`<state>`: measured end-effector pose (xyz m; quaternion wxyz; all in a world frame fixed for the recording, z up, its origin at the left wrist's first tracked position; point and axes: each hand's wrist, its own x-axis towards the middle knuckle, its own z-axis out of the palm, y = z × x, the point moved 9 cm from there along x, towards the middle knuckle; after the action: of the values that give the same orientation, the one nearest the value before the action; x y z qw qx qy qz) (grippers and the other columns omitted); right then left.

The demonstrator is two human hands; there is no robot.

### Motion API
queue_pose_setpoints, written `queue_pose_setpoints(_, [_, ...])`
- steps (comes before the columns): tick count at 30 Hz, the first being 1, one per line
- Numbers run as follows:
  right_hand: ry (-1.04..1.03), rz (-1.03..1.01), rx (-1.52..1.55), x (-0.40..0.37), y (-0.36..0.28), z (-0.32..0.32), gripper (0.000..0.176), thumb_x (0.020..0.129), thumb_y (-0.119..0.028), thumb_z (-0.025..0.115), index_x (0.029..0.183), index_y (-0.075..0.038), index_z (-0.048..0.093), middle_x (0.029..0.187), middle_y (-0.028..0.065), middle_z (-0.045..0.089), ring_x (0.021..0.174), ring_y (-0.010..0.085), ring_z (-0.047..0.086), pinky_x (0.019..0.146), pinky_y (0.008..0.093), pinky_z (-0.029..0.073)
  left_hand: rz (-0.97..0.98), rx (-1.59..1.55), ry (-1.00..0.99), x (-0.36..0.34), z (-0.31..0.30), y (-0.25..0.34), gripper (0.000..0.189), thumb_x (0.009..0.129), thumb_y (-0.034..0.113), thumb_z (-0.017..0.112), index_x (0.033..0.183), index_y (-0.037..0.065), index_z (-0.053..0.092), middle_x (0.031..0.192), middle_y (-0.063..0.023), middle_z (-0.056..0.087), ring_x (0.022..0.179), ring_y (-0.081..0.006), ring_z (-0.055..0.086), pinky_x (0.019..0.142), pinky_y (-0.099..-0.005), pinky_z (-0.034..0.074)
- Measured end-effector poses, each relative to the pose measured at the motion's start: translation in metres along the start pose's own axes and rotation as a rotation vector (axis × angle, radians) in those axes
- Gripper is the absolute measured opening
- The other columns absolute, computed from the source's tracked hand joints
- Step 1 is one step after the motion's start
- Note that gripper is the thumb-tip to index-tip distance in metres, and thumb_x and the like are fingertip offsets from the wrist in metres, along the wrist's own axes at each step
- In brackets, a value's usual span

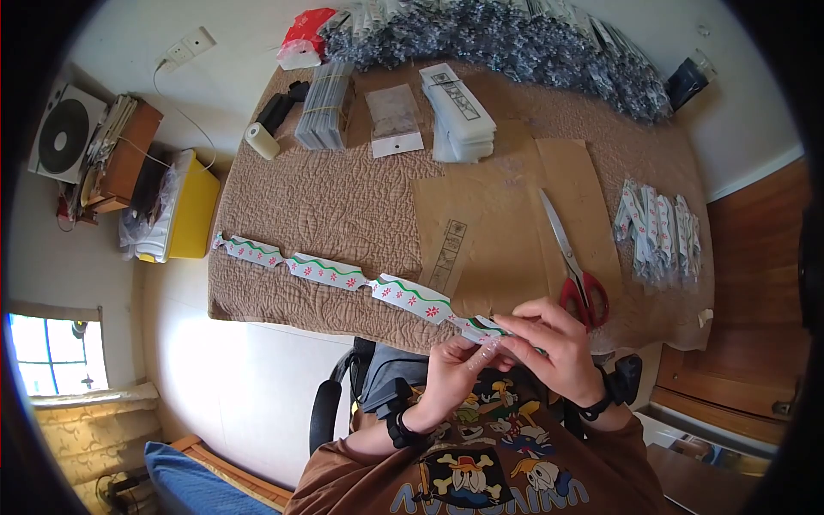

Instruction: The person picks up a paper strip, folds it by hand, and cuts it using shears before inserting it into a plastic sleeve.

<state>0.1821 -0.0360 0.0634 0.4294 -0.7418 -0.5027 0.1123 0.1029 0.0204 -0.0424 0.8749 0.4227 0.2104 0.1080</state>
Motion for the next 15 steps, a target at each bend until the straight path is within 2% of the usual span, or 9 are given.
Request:
queue_pose_setpoints(7, [0.105,-0.255,-0.276,-0.006,-0.022,0.000,0.030,0.067,0.000,0.066,0.097,-0.003,0.063,0.086,0.0080,0.056,0.074,0.0205,0.057,0.060,0.0293,0.047,0.012,-0.029,0.004,0.002,-0.005,-0.001,0.017,0.087,0.008,0.051,0.090,-0.006,0.060,0.078,-0.0103,0.063,0.070,-0.0139,0.062,0.066,-0.0244,0.050])
queue_pose_setpoints(11, [0.067,-0.298,-0.309,-0.007,-0.026,0.002,0.027,0.066,-0.001,0.067,0.093,-0.004,0.064,0.086,0.0083,0.056,0.073,0.0215,0.057,0.061,0.0297,0.047,0.003,-0.049,0.003,0.002,-0.004,-0.002,0.017,0.087,0.008,0.051,0.089,-0.006,0.060,0.078,-0.0103,0.063,0.070,-0.0139,0.062,0.067,-0.0247,0.050])
queue_pose_setpoints(15, [0.038,-0.150,-0.111,-0.002,-0.012,0.001,0.017,0.068,-0.001,0.067,0.084,-0.002,0.062,0.085,0.0091,0.056,0.073,0.0208,0.057,0.062,0.0286,0.046,0.002,0.000,0.002,0.001,-0.004,-0.004,0.016,0.086,0.009,0.053,0.089,-0.004,0.060,0.076,-0.0089,0.063,0.068,-0.0131,0.061,0.063,-0.0226,0.049])
